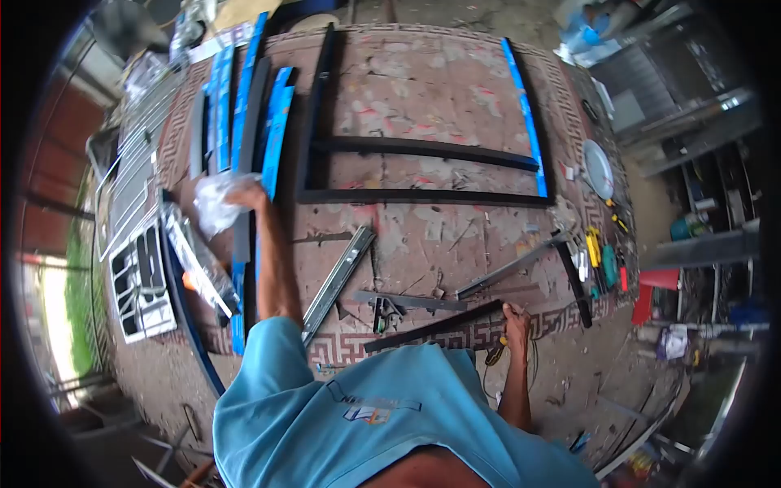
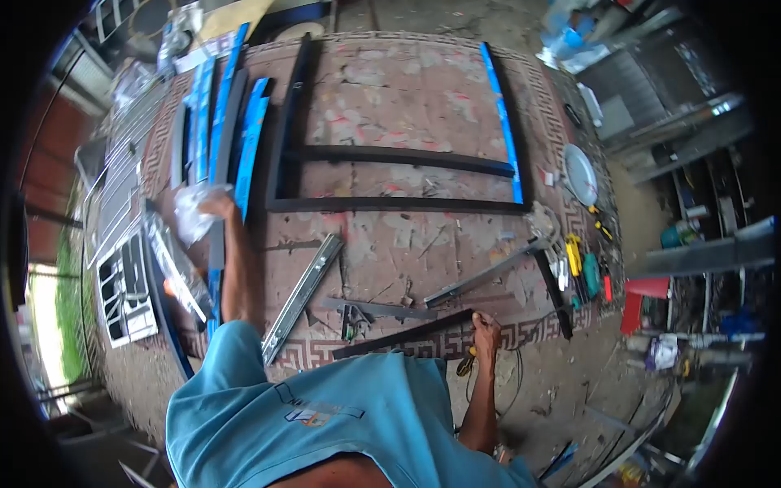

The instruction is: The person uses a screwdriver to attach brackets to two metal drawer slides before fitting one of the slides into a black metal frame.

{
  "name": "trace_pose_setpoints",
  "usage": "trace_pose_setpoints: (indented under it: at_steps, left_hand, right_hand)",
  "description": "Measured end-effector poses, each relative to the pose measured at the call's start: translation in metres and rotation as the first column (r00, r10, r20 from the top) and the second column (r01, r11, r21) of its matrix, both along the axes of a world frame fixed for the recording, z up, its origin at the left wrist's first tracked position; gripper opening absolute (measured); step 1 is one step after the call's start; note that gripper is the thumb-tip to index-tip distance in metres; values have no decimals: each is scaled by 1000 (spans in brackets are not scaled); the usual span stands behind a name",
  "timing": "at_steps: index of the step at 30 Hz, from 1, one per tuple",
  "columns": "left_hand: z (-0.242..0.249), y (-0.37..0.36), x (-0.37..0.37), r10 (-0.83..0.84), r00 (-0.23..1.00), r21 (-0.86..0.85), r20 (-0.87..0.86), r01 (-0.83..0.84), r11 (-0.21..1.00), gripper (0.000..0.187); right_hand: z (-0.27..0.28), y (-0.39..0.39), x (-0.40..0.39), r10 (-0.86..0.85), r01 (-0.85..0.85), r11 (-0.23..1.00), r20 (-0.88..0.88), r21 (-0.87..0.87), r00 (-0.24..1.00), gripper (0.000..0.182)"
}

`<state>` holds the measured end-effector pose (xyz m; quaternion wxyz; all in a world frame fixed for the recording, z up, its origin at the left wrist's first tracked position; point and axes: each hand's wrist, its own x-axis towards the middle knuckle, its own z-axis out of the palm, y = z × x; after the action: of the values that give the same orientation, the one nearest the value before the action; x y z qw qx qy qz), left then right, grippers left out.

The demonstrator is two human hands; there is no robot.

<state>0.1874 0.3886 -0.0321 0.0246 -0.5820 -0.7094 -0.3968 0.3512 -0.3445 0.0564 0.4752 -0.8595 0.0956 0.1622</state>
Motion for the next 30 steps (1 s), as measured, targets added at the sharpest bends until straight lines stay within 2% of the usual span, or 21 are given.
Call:
trace_pose_setpoints:
  at_steps: [3,5,6,7,8,10,13,14,15,16,17,18,19,20,22,23,25,26,27,28,30]
  left_hand:
    - [-7,89,-81,-131,956,-146,-264,95,985,37]
    - [-37,151,-149,-238,820,-132,-520,198,971,36]
    - [-9,155,-177,-435,820,-303,-371,336,892,34]
    - [27,142,-188,-586,806,-430,-78,503,750,32]
    - [50,133,-205,-626,770,-484,127,599,638,30]
    - [81,107,-232,-626,701,-520,341,695,496,28]
    - [102,38,-246,-695,646,-545,315,723,425,31]
    - [118,-19,-233,-738,665,-378,-115,658,651,31]
    - [102,-57,-219,-653,728,-45,-209,660,750,29]
    - [126,-121,-176,-608,779,-124,152,626,770,24]
    - [150,-186,-133,-434,762,-172,480,567,805,21]
    - [127,-219,-130,-538,740,-182,405,641,745,20]
    - [109,-254,-119,-729,651,-13,211,747,664,16]
    - [114,-301,-92,-424,552,-166,718,727,667,14]
    - [104,-367,-79,-277,530,-306,801,761,572,26]
    - [103,-393,-75,-123,495,-365,860,765,531,31]
    - [102,-423,-77,-90,467,-404,880,833,379,33]
    - [105,-430,-77,-119,493,-437,862,842,316,34]
    - [110,-432,-75,-151,515,-472,844,846,249,35]
    - [118,-432,-71,-221,588,-553,778,808,204,35]
    - [106,-432,-72,-334,576,-542,746,817,198,34]
  right_hand:
    - [26,4,16,60,-62,998,-96,-12,994,26]
    - [22,-6,48,232,-203,943,82,-264,969,33]
    - [31,3,80,243,-195,893,69,-406,968,40]
    - [42,7,102,231,-176,819,34,-547,972,47]
    - [52,14,108,361,-159,785,233,-599,903,52]
    - [66,40,136,477,-167,785,411,-597,776,62]
    - [77,102,170,541,-300,814,461,-497,703,67]
    - [71,130,182,590,-331,792,506,-513,629,66]
    - [65,158,195,632,-360,770,547,-527,549,66]
    - [56,185,215,695,-392,718,559,-576,452,67]
    - [47,210,232,750,-417,661,565,-624,344,68]
    - [43,236,243,791,-410,612,517,-676,328,70]
    - [39,256,253,828,-403,559,466,-725,311,71]
    - [24,272,268,866,-389,485,366,-783,341,72]
    - [-10,292,294,900,-405,329,154,-853,408,67]
    - [-11,302,303,902,-407,333,162,-850,400,67]
    - [-17,317,315,934,-469,104,-76,-877,350,55]
    - [-12,314,322,940,-552,117,-87,-826,330,44]
    - [-6,303,313,942,-515,322,213,-795,260,36]
    - [3,298,309,948,-552,306,194,-776,252,36]
    - [41,291,293,955,-579,288,180,-763,238,36]
